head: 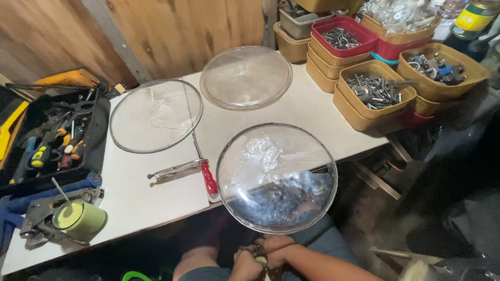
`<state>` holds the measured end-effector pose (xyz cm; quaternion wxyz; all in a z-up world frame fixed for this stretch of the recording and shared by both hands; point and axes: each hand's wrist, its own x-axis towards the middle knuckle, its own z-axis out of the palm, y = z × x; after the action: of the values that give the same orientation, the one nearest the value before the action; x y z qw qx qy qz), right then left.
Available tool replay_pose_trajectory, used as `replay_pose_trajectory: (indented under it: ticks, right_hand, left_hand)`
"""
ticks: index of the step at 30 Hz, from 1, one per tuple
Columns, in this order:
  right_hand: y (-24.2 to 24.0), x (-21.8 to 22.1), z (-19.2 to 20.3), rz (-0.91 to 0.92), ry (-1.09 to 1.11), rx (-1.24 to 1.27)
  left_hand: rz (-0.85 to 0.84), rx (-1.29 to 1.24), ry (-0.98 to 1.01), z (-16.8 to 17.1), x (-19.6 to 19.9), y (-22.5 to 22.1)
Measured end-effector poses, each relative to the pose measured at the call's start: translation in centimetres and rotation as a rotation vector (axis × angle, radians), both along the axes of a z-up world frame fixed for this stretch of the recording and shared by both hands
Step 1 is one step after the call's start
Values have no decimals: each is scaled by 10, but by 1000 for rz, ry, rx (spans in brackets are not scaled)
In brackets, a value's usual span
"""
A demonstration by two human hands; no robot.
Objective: Repairing drum heads by adjusting tension rods with a screwdriver
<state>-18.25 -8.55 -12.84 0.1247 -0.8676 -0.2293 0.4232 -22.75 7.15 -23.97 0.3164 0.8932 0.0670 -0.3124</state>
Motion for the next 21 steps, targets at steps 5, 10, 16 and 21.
replay_pose_trajectory:
  ticks: [5,10,16,21]
  right_hand:
    - [0,-1,-7,11,-19,-35]
    - [-1,1,-23,85,-69,22]
    - [-6,-1,-37,71,-86,125]
    - [-3,0,-25,44,-70,40]
  left_hand:
    - [-14,-25,-65,-1,0,-1]
    - [-18,30,25,22,-1,-3]
    - [-73,42,26,-2,-2,-2]
    - [-55,-11,9,26,0,-4]
